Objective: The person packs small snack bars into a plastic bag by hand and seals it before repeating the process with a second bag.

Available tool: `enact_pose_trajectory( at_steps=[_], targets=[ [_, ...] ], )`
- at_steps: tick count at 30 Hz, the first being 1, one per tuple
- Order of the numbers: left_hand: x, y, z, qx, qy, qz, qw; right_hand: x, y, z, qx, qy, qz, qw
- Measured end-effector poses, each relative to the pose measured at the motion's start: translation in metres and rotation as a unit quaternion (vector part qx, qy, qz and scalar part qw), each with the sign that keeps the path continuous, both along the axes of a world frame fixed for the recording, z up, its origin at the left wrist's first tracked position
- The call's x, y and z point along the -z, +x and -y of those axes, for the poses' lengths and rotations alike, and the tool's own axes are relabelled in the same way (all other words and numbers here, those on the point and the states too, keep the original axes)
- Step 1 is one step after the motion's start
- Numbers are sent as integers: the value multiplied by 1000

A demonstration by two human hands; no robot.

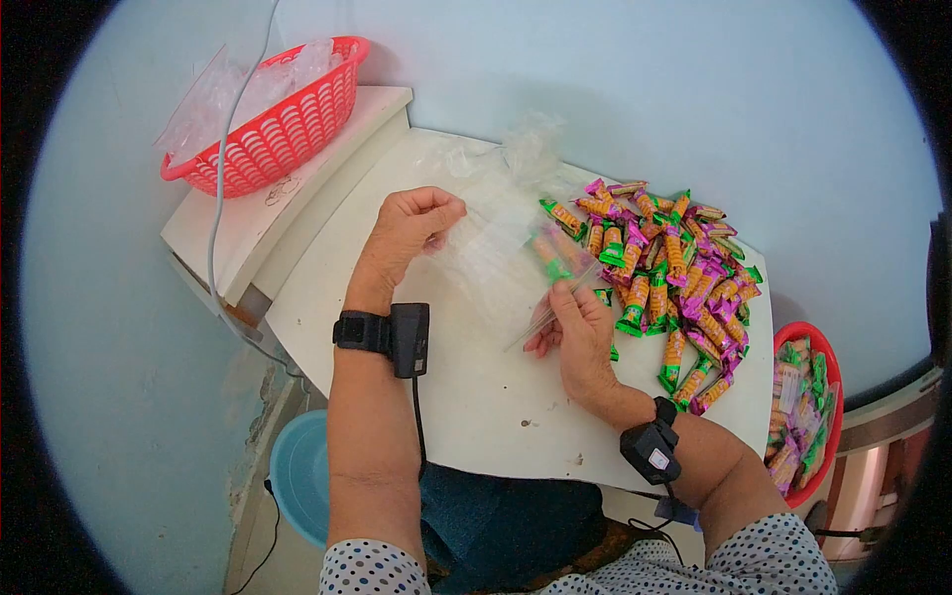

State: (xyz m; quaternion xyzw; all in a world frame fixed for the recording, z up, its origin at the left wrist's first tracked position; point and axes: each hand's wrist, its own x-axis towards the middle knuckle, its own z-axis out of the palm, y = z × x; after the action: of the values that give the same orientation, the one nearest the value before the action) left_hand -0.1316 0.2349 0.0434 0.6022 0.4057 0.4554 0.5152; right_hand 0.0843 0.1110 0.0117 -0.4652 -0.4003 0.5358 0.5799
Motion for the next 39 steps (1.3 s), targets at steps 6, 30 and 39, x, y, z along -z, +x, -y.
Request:
enact_pose_trajectory(
  at_steps=[6,30,39],
  targets=[
    [1,1,0,-155,-17,-87,984,-1,-2,2,-3,-10,1,1000],
    [-6,66,-61,54,-44,-292,954,8,-9,-3,18,79,169,982],
    [-42,92,-53,43,8,-381,924,9,-9,-4,36,98,143,984]
  ],
)
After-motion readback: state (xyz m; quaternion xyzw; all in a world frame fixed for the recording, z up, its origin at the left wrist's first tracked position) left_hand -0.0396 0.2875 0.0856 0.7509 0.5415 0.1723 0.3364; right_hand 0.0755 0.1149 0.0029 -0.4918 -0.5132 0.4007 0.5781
